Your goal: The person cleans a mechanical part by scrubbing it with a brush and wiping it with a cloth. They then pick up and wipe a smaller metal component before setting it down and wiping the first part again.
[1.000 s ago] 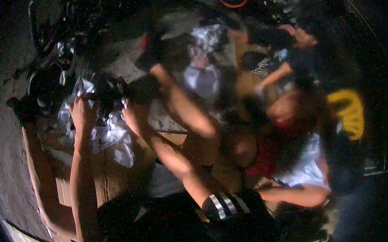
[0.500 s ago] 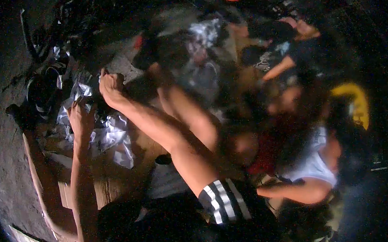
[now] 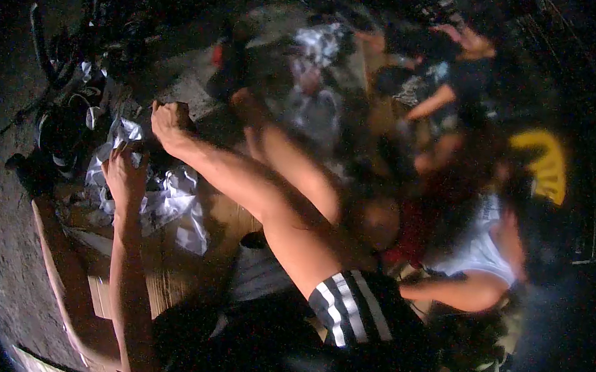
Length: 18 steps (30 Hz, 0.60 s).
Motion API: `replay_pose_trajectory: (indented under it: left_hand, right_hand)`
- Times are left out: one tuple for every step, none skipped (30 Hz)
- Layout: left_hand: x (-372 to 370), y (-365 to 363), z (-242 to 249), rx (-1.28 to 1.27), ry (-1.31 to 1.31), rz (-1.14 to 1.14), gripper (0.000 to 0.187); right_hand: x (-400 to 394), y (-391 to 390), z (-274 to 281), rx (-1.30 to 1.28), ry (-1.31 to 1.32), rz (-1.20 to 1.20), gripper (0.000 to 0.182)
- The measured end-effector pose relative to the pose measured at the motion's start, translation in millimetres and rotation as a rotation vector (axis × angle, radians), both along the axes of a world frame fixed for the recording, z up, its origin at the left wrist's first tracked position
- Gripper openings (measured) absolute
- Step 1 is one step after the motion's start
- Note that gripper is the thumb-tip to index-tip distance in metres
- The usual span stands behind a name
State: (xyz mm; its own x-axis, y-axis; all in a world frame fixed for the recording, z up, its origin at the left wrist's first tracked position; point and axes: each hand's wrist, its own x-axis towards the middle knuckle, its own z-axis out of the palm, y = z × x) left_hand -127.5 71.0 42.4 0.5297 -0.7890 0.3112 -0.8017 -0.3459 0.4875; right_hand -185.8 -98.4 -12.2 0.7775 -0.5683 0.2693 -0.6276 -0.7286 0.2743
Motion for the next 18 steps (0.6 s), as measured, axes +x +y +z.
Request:
replay_pose_trajectory:
  left_hand:
    - [0.8,0.6,-3.1,-0.024,-0.041,0.005,0.032]
    - [0.7,1.4,-6.0,-0.045,-0.080,0.007,0.031]
    - [-0.3,2.0,-4.2,-0.042,-0.078,0.007,0.031]
    - [-1.6,1.9,0.8,-0.013,-0.071,0.014,0.031]
    - [-2.5,1.3,3.3,0.017,-0.065,0.019,0.031]
    - [-3.0,0.3,0.7,0.022,-0.064,0.018,0.031]
    - [-2.9,-0.3,-3.7,0.008,-0.072,0.032,0.031]
    - [-0.9,-0.3,-8.5,-0.002,-0.083,0.049,0.032]
    - [2.8,1.2,-16.9,-0.042,-0.104,0.027,0.032]
    - [2.3,1.2,-11.9,0.013,-0.079,0.036,0.031]
    - [-2.0,-0.5,-3.5,0.071,-0.053,0.054,0.031]
    - [-3.6,0.2,2.9,0.092,-0.030,0.050,0.030]
    - [-2.7,1.2,5.3,0.100,-0.013,0.043,0.030]
    - [-2.7,0.4,4.1,0.089,-0.019,0.045,0.031]
    - [-2.0,1.1,2.5,0.081,-0.027,0.049,0.031]
    - [-0.7,1.9,0.7,0.057,-0.035,0.046,0.031]
    - [-0.9,4.2,-1.3,0.030,-0.042,0.044,0.031]
    - [-1.0,5.6,-1.4,0.033,-0.041,0.044,0.030]
  right_hand:
    - [2.8,0.4,1.4,0.074,-0.007,-0.073,0.018]
    - [2.4,0.4,2.2,0.078,-0.005,-0.072,0.018]
    - [0.5,3.1,16.0,0.097,0.065,-0.029,0.017]
    - [-1.3,4.0,18.6,0.118,0.135,0.012,0.017]
    - [-1.1,4.3,21.7,0.123,0.135,0.010,0.017]
    - [1.1,0.1,19.9,0.168,0.197,0.018,0.017]
    - [2.8,-4.7,15.0,0.218,0.258,0.028,0.017]
    - [2.3,-7.9,9.4,0.235,0.201,0.036,0.019]
    - [10.0,-17.1,-26.9,0.421,-0.040,-0.166,0.021]
    - [2.9,-12.1,-7.7,0.466,-0.046,-0.120,0.021]
    - [-9.6,-6.9,14.2,0.534,-0.076,-0.070,0.021]
    - [-18.4,-3.0,21.7,0.619,-0.139,-0.059,0.022]
    - [-25.4,1.2,25.6,0.693,-0.219,-0.064,0.023]
    - [-31.8,3.0,27.3,0.768,-0.300,-0.076,0.024]
    - [-36.5,5.8,27.9,0.840,-0.386,-0.098,0.025]
    - [-39.8,8.0,25.9,0.894,-0.463,-0.128,0.026]
    - [-42.0,10.1,22.7,0.942,-0.532,-0.169,0.027]
    - [-44.0,10.8,17.4,0.971,-0.581,-0.219,0.028]
